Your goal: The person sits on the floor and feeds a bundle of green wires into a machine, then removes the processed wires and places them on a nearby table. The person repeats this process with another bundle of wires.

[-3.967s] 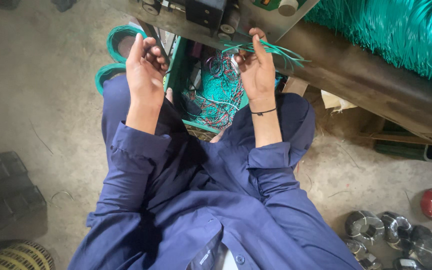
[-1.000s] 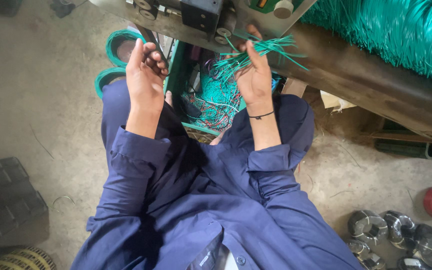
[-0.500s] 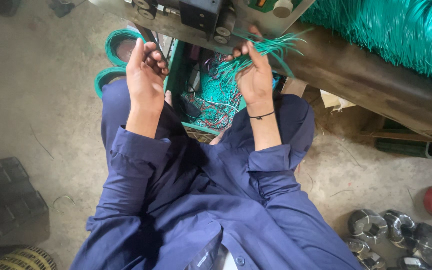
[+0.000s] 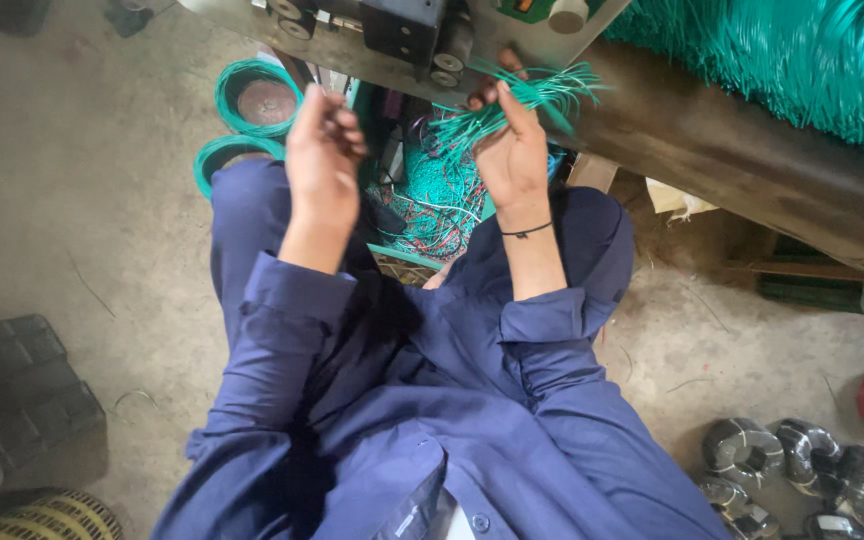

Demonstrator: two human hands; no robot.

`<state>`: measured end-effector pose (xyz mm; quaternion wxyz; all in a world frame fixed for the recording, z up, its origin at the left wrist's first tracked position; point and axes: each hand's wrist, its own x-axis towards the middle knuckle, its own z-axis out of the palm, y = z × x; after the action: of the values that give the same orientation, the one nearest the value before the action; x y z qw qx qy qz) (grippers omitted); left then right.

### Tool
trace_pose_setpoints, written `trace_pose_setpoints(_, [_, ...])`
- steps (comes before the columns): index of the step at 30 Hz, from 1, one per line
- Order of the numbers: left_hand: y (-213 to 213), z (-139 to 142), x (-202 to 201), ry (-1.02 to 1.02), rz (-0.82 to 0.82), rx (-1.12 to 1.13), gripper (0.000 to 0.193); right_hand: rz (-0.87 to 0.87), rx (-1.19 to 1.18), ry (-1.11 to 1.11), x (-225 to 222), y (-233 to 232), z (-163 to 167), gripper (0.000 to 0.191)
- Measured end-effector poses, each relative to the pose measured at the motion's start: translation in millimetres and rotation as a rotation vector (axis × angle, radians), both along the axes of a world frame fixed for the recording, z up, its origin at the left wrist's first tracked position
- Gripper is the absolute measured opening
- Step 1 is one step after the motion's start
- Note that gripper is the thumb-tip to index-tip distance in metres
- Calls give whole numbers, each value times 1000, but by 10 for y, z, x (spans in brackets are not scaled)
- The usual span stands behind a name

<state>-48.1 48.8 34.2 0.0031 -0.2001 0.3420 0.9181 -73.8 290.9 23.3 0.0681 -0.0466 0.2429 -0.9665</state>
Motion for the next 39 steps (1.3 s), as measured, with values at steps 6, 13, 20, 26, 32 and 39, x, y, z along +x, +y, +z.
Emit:
trace_pose_setpoints(6, [644,-549,-28,-184,-81,-140,53,-82,119,-61,84,97,242,23])
trace_pose_setpoints(13, [1234,-651,-372,-4,-51,360,90,-9,49,-203,15,-10,40,25])
trace_pose_setpoints(20, [1192,-415,-246,10,-98,228,89,-31,135,-99,97,64,135,26])
trace_pose_setpoints(26, [1312,-512,-169,33,-146,259,85,-143,145,-331,20,-75,230,24])
trace_pose_setpoints(32, [1266,-595,-156,11,-125,254,93,107,-87,13,25,-42,144,6])
trace_pose_setpoints(39, [1254,-473,-157,-97,-139,165,96,-119,196,-247,75,-8,281,26])
